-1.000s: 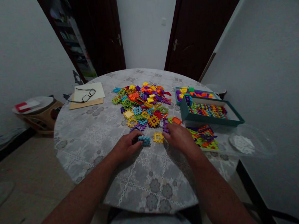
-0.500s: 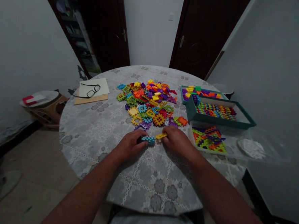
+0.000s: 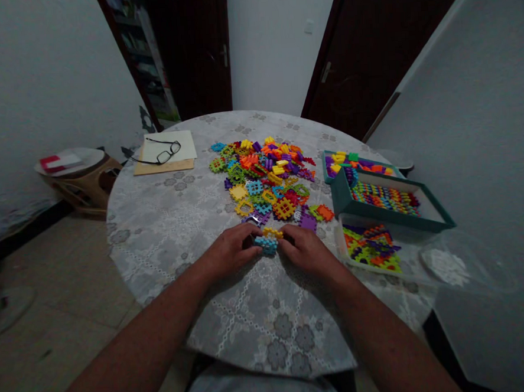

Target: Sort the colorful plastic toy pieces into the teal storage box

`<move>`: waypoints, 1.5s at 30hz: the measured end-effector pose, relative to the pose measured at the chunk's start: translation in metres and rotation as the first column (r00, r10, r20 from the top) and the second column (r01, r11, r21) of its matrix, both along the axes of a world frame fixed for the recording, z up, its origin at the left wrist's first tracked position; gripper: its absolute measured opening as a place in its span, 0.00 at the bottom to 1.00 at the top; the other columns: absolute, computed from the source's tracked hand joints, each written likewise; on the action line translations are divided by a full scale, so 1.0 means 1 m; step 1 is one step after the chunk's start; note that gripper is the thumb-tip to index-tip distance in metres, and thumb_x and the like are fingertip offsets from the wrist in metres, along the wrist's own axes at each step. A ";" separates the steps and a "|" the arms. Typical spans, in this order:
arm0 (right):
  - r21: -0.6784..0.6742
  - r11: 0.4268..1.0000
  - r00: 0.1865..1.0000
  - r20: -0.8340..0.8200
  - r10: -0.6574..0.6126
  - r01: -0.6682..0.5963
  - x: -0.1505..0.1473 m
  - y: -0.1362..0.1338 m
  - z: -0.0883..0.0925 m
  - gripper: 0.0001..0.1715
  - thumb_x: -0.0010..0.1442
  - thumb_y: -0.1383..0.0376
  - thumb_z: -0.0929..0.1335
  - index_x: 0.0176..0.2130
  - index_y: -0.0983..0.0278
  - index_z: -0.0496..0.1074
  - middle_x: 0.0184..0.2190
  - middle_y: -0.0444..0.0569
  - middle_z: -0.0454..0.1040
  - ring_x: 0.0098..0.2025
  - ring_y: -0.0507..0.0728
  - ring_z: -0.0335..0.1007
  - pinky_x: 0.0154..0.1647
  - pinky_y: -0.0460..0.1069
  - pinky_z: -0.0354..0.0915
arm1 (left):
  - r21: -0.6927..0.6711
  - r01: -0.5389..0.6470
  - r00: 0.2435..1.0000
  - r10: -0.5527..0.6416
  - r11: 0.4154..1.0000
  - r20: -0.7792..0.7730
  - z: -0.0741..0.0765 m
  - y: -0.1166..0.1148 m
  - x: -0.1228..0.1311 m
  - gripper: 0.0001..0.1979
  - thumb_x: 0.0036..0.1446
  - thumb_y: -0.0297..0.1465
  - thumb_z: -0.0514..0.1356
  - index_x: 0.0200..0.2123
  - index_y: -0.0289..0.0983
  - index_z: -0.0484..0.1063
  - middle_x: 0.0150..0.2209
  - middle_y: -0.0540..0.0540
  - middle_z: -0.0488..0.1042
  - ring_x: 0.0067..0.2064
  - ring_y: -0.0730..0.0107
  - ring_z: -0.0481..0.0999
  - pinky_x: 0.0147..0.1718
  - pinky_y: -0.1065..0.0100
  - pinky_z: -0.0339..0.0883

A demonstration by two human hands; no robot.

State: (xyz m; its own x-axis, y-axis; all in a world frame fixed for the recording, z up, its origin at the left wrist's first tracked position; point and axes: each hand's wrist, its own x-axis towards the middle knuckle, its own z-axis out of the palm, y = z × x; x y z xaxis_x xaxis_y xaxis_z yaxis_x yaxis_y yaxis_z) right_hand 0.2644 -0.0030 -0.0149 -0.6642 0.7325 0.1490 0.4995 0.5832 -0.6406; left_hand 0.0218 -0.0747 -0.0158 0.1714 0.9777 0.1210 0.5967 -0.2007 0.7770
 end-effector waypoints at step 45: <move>0.197 0.966 0.974 0.186 0.131 -0.167 -0.016 0.017 -0.008 0.08 0.71 0.71 0.67 0.45 0.62 0.78 0.44 0.51 0.75 0.46 0.58 0.73 0.46 0.49 0.66 | 0.012 0.040 0.999 -0.040 0.999 -0.034 -0.001 -0.003 -0.005 0.04 0.64 0.30 0.65 0.43 0.39 0.78 0.38 0.49 0.79 0.40 0.65 0.76 0.42 0.66 0.66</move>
State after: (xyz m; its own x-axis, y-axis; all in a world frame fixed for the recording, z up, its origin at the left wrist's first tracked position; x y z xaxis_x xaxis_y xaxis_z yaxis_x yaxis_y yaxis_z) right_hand 0.2483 0.0139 -0.0230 -0.7923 0.5878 0.1636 0.4878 0.7714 -0.4087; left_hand 0.0167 -0.0774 -0.0168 0.2146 0.9684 0.1271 0.6141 -0.2350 0.7535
